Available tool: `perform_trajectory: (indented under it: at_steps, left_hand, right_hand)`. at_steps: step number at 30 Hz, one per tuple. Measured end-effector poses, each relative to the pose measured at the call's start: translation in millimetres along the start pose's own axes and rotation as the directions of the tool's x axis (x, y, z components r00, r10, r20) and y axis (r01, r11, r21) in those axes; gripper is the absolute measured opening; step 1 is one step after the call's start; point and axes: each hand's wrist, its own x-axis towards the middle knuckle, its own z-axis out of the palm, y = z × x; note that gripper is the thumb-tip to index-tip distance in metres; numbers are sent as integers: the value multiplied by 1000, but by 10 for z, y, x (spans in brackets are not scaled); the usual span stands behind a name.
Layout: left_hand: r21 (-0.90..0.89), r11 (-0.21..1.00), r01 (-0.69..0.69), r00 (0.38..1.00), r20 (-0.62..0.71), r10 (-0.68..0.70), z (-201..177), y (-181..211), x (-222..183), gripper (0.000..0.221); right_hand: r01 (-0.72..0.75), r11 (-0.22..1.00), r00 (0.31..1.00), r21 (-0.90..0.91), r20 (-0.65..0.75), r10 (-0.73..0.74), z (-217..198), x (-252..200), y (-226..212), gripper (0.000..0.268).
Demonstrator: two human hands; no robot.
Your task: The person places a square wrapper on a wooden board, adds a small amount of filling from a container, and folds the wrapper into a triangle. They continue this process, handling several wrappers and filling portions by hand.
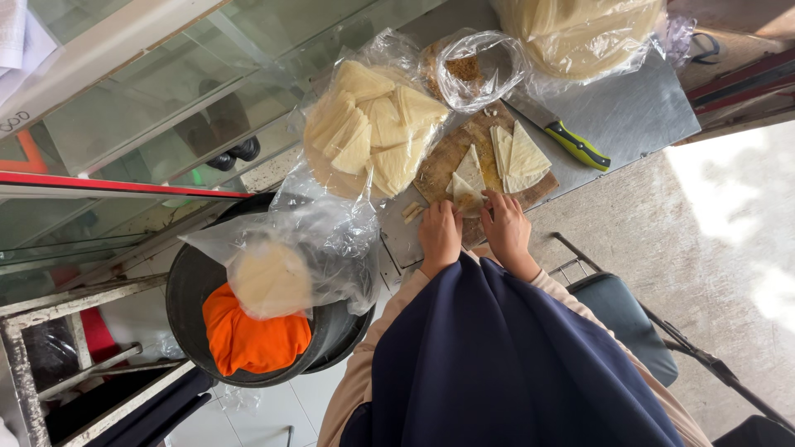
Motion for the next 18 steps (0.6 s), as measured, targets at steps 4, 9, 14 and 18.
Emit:
perform_trajectory:
  at_steps: [4,9,14,18]
  left_hand:
    - [-42,999,29,999,-39,-31,43,-32,22,16]
    - [-148,979,143,989,-7,-145,70,-52,42,21]
    - [-218,971,96,994,-28,-105,75,-106,21,20]
    - [-240,960,141,990,17,-141,71,-101,30,25]
  right_hand:
    - [-23,999,1000,28,14,22,-1,3,11,35]
    - [-25,999,999,20,21,24,-14,-25,9,31]
    - [19,997,1000,-79,1,-19,-25,-81,12,32]
    - [26,987,999,-161,-33,-32,4,-97,21,38]
